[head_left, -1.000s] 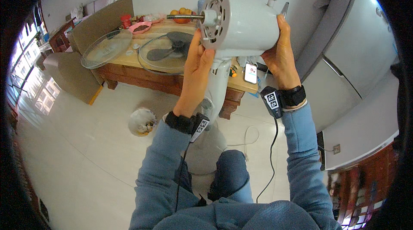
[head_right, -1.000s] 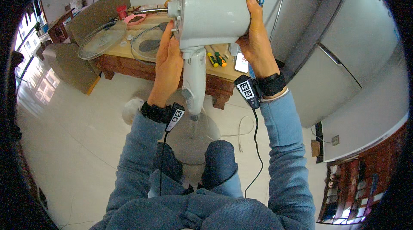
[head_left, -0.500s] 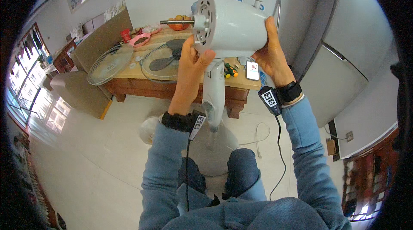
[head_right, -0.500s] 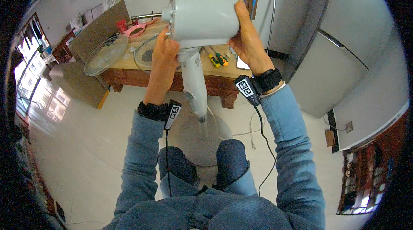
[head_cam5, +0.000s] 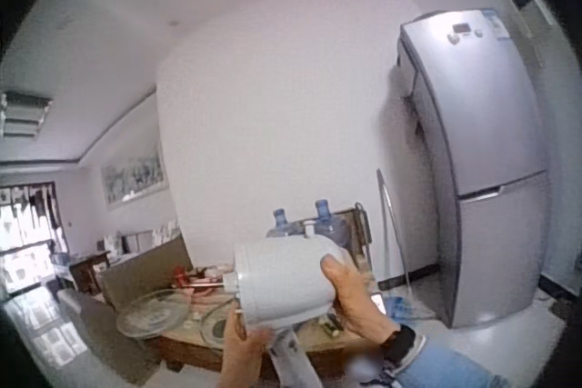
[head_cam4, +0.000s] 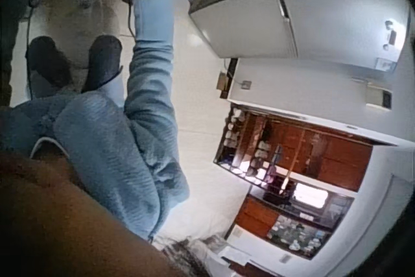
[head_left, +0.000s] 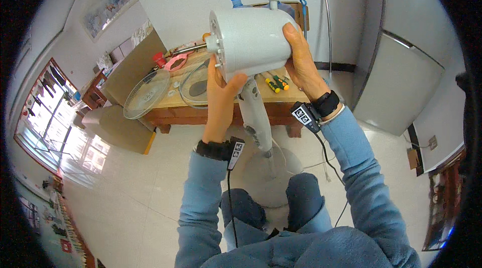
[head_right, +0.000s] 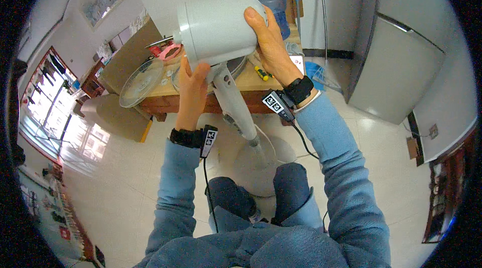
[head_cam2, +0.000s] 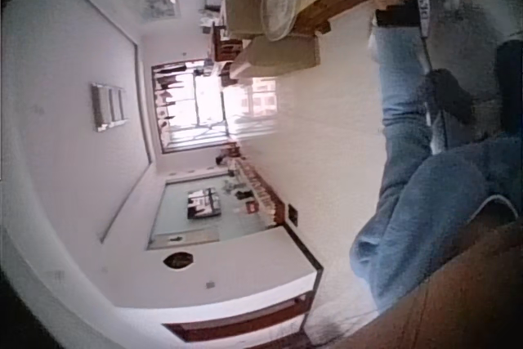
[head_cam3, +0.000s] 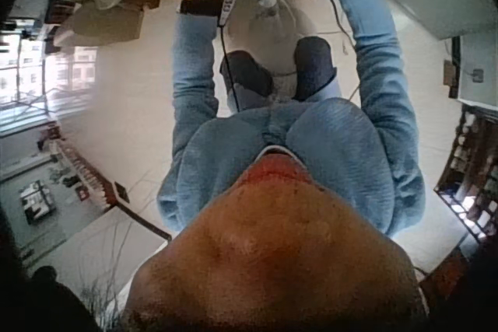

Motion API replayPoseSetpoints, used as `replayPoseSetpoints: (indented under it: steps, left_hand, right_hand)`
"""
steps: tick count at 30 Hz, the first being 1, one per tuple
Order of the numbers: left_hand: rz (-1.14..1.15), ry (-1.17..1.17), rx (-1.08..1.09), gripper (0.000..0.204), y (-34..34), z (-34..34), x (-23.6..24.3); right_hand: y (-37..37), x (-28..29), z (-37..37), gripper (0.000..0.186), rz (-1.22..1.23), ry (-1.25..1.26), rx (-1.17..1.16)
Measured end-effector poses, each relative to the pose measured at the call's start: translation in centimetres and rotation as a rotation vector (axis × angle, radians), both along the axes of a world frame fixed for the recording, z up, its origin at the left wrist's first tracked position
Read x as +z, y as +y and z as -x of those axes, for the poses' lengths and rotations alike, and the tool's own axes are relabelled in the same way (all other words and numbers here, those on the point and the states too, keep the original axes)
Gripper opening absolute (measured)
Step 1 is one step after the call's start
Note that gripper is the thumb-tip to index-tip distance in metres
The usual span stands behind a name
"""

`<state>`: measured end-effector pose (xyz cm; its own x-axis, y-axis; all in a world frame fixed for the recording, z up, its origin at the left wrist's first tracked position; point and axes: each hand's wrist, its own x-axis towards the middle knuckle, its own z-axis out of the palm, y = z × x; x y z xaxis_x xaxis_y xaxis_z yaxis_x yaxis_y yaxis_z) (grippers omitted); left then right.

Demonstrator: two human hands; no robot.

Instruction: The person retrieves two screwdrivers from a drawer, moves a blue plastic stool, and sits on the floor to work on a white pedestal fan. They use the screwdrivers to loosen and remove the rear housing of the fan, then reattach it and tighten the screws.

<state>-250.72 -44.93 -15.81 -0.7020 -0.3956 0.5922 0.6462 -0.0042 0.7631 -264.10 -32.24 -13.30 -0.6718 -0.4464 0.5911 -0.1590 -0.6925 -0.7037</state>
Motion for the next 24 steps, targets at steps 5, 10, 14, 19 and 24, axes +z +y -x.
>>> replayPoseSetpoints:
  steps: [5, 10, 14, 19, 24]
  left_hand:
    - [0.076, -0.220, 0.226, 0.041, 0.0, 0.5, -2.1]
    - [0.135, -0.189, 0.314, 0.019, 0.4, 0.6, -2.2]
    - [0.199, -0.187, 0.319, 0.015, 0.7, 0.2, -2.1]
    - [0.189, -0.149, 0.303, 0.017, 0.5, 0.3, -2.5]
    - [0.150, -0.117, 0.262, 0.019, 0.2, 0.4, -2.7]
  right_hand:
    - [-0.7, -1.3, -0.3, 0.095, 0.067, -0.041, 0.037]
    - [-0.9, -1.6, 0.4, 0.092, 0.054, -0.044, 0.089]
    - [-1.2, -1.4, 1.1, 0.086, 0.061, 0.003, 0.160]
    - [-1.5, -1.2, 1.5, 0.088, 0.095, 0.063, 0.237]
    - [-1.2, -0.9, 0.8, 0.091, 0.071, 0.023, 0.229]
